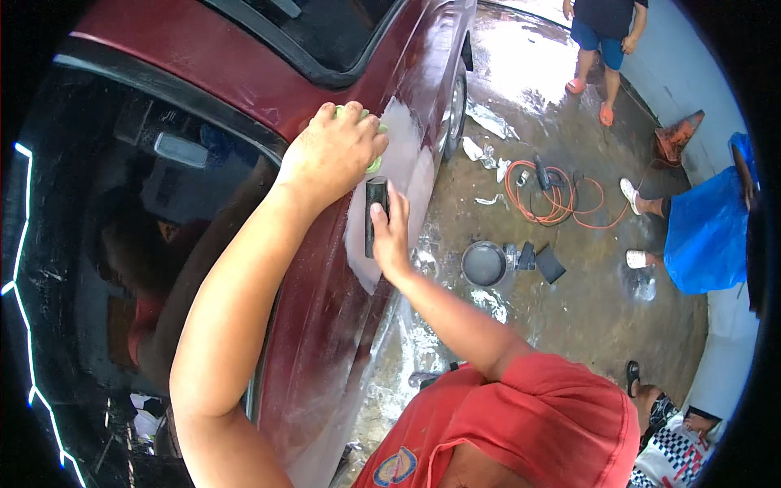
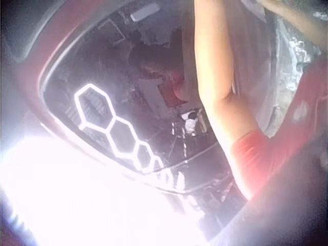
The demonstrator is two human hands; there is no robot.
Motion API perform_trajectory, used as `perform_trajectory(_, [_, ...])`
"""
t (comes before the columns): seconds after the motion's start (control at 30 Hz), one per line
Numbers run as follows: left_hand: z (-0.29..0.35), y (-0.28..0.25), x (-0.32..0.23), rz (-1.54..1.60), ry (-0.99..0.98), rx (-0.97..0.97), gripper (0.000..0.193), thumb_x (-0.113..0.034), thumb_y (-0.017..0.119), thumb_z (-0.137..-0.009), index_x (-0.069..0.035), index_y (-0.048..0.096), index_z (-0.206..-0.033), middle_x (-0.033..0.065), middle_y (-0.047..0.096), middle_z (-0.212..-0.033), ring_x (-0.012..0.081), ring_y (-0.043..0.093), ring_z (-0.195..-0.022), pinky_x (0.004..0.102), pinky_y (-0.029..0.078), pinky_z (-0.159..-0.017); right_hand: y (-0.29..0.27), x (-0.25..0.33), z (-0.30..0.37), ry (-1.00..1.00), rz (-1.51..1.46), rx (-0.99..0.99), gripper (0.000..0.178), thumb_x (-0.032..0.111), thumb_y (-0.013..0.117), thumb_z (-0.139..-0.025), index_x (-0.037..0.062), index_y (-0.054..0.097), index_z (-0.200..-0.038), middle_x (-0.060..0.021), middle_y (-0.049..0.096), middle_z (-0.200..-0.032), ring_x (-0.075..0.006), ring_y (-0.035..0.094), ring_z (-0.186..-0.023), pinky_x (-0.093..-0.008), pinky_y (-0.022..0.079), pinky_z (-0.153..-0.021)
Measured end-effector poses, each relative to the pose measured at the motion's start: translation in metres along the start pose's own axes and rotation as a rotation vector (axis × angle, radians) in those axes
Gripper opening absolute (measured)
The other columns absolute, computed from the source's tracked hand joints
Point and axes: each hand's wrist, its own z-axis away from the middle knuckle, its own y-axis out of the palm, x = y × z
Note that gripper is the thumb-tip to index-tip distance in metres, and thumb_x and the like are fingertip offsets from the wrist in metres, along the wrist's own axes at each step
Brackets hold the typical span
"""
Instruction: The person sands down patches of filler on the side of a vehicle using a sanding block and sandpaper, periodically dipping the block in a bucket of water and wiping the surface with a cloth.
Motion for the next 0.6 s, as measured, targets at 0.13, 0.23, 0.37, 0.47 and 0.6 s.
perform_trajectory(0.13, [-0.001,-0.002,-0.001,-0.011,-0.011,0.059,0.038,-0.025,0.070,-0.078,-0.014,0.064,-0.113,0.0046,0.060,-0.117,0.0258,0.051,-0.121,0.0430,0.044,-0.100,-0.002,-0.010,-0.056,0.020,-0.001,-0.031,0.054,0.030,0.052,-0.098,-0.0032,0.041,-0.140,-0.0245,0.042,-0.134,-0.0353,0.042,-0.127,-0.0412,0.033,-0.108])
perform_trajectory(0.23, [-0.001,-0.003,-0.001,-0.018,-0.003,0.030,0.038,-0.025,0.070,-0.078,-0.014,0.064,-0.114,0.0043,0.060,-0.117,0.0254,0.051,-0.121,0.0431,0.044,-0.100,-0.004,-0.014,-0.090,0.156,-0.183,-0.054,0.055,0.034,0.051,-0.099,-0.0035,0.042,-0.138,-0.0238,0.044,-0.137,-0.0357,0.044,-0.127,-0.0412,0.033,-0.109])
perform_trajectory(0.37, [0.000,0.001,-0.002,-0.008,-0.005,-0.005,0.036,-0.025,0.069,-0.079,-0.014,0.064,-0.113,0.0041,0.060,-0.117,0.0251,0.052,-0.120,0.0429,0.044,-0.099,-0.004,0.009,-0.012,0.035,0.004,0.027,0.057,0.033,0.052,-0.099,-0.0043,0.040,-0.140,-0.0239,0.045,-0.129,-0.0379,0.042,-0.125,-0.0437,0.032,-0.109])
perform_trajectory(0.47, [0.001,0.003,-0.001,0.027,-0.004,-0.028,0.033,-0.023,0.067,-0.079,-0.014,0.065,-0.111,0.0042,0.060,-0.116,0.0247,0.052,-0.118,0.0414,0.045,-0.097,-0.008,0.011,0.008,-0.037,-0.078,0.069,0.057,0.033,0.051,-0.099,-0.0024,0.038,-0.143,-0.0241,0.041,-0.132,-0.0394,0.038,-0.128,-0.0452,0.028,-0.111])
perform_trajectory(0.6, [0.002,0.001,0.000,0.005,0.003,-0.048,0.026,-0.022,0.064,-0.081,-0.014,0.065,-0.106,0.0032,0.060,-0.110,0.0232,0.054,-0.113,0.0385,0.045,-0.094,-0.001,-0.006,-0.056,0.053,-0.004,-0.105,0.050,0.033,0.048,-0.100,-0.0038,0.048,-0.133,-0.0238,0.046,-0.129,-0.0359,0.046,-0.120,-0.0428,0.034,-0.104])
